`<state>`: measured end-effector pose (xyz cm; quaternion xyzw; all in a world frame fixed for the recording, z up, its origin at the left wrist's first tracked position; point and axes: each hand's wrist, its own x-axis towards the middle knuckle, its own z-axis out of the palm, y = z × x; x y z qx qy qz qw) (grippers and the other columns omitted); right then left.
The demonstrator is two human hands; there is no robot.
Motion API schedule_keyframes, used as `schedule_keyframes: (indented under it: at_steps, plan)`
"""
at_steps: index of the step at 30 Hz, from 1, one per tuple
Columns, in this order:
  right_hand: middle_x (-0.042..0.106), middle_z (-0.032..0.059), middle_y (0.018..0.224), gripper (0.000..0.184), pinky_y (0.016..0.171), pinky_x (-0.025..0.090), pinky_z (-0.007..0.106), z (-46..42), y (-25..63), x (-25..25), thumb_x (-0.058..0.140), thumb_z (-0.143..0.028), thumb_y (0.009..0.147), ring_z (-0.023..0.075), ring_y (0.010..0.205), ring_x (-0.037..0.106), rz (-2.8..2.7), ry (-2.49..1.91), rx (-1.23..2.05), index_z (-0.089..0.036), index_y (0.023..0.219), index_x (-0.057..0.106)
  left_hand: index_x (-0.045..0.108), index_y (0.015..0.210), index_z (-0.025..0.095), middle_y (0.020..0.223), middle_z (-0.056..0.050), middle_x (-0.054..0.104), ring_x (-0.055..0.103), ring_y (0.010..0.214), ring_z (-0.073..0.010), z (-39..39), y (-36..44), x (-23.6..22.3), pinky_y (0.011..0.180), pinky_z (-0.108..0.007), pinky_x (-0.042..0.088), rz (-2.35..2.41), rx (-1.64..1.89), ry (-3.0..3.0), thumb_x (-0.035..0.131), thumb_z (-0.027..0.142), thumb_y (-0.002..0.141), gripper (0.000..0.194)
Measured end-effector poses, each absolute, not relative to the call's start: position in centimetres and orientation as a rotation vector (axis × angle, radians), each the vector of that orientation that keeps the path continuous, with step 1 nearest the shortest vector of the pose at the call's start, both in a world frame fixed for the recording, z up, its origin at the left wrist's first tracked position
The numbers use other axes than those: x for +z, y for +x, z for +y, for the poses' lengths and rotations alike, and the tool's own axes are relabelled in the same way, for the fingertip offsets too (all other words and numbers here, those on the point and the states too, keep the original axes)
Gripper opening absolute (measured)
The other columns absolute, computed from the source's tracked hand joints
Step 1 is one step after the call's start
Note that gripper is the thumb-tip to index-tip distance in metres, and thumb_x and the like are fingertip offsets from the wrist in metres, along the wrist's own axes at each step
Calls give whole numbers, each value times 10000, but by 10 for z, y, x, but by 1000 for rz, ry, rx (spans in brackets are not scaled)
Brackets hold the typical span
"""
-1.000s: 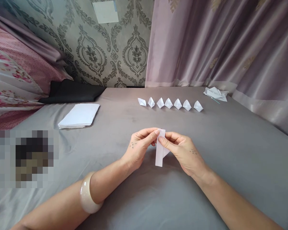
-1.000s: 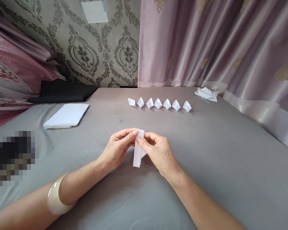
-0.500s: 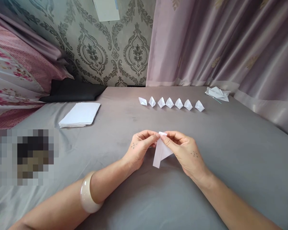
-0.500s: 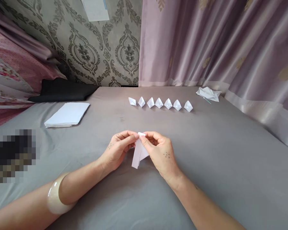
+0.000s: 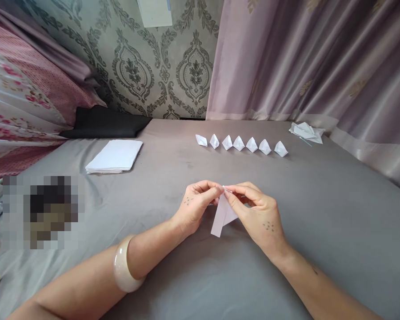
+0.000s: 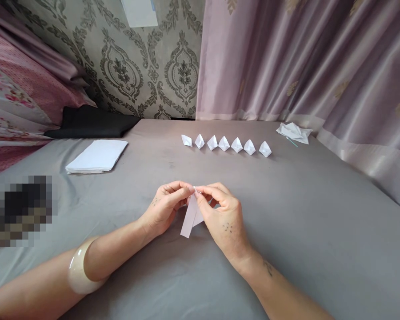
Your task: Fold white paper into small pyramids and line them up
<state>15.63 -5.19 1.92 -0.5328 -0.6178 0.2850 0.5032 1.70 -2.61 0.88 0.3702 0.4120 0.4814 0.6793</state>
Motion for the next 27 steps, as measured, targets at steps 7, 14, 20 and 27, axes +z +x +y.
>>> schedule_keyframes:
  at_steps: [7, 14, 20, 27]
  plan:
    - [646, 4, 800, 151, 628, 493, 250, -55, 153, 15, 609, -122, 831, 112, 684, 582, -1633, -1191, 374, -219, 859, 722, 646, 645, 159, 558, 24, 543, 494, 567, -86, -26, 16, 6, 596, -228, 395, 936, 1077, 821, 700, 232, 703, 108]
    - [636, 35, 824, 251, 689, 500, 277, -54, 155, 7, 536, -52, 863, 136, 738, 583, -1823, -1136, 9, -197, 990, 697, 670, 678, 152, 584, 24, 544, 486, 590, -76, -24, 13, 4, 611, -218, 387, 923, 1071, 842, 700, 224, 721, 90]
    - [630, 88, 896, 391, 703, 502, 307, -58, 158, 6, 430, -4, 884, 182, 815, 577, -2050, -1176, -176, -144, 1199, 615, 686, 724, 137, 655, -4, 593, 516, 625, -91, -21, 11, 3, 642, -237, 405, 873, 1036, 823, 703, 279, 735, 143]
    - [670, 128, 961, 384, 717, 494, 360, -64, 150, 7, 382, 19, 869, 221, 838, 597, -2284, -1270, -478, -103, 1124, 641, 613, 674, 145, 625, -1, 573, 541, 599, -113, -18, 10, 3, 618, -258, 418, 873, 994, 783, 731, 337, 714, 229]
